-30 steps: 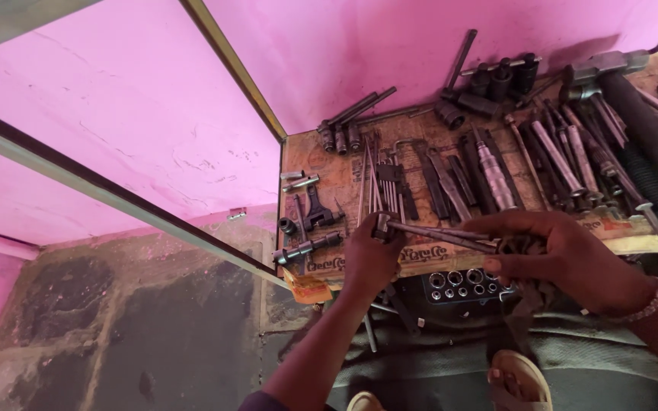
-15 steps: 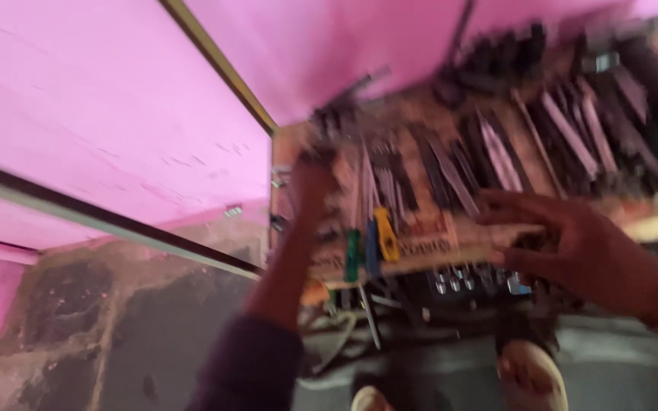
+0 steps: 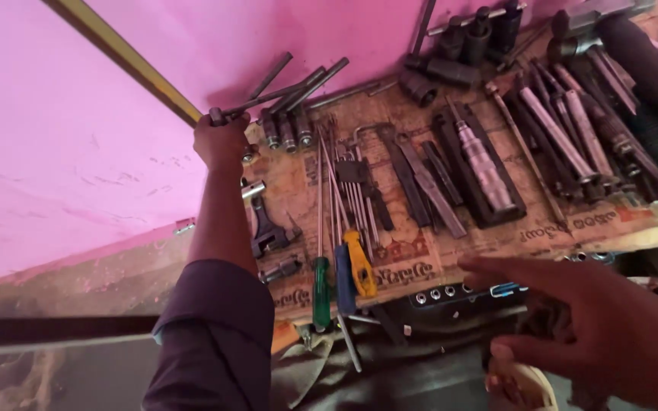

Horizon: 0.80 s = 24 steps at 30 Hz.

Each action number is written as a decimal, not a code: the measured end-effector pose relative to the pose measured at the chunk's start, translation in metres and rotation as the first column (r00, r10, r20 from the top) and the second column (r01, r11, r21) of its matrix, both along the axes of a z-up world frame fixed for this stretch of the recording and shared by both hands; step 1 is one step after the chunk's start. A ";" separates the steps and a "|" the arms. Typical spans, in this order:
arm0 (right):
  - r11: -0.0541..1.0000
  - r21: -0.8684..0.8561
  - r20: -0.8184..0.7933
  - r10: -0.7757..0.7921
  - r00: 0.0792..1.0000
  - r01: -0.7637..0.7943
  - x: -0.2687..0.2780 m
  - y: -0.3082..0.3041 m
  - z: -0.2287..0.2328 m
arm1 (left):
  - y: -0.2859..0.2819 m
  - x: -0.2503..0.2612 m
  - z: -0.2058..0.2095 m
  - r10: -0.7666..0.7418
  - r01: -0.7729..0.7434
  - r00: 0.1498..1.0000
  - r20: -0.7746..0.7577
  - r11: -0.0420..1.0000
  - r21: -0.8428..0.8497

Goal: Inspecting and organizing various motorcycle engine parts and tools on a workbench.

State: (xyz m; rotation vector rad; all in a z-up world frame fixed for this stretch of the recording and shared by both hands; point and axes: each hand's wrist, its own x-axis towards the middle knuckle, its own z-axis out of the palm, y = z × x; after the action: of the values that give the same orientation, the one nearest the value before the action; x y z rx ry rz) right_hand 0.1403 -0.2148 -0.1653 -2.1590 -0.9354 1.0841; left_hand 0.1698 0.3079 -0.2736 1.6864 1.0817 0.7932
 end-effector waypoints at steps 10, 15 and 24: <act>0.946 -0.321 -0.197 -0.107 0.975 0.038 0.008 0.028 0.004 | -0.013 0.017 0.004 0.120 0.009 0.942 -0.313 0.925 0.380; 0.989 -0.143 -0.258 -0.084 0.962 0.048 0.011 0.006 -0.033 | 0.005 0.027 -0.022 0.161 -0.028 0.935 -0.315 0.921 0.390; 0.991 0.055 -0.069 0.129 0.989 -0.126 0.012 -0.005 -0.045 | 0.038 0.018 -0.053 -0.005 0.044 0.995 -0.099 0.916 0.398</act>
State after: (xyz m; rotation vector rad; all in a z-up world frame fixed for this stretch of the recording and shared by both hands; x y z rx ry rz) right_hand 0.1523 -0.2196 -0.2100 -2.0284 -1.0679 1.1787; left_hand 0.1875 0.3457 -0.3270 2.0959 1.0069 0.9752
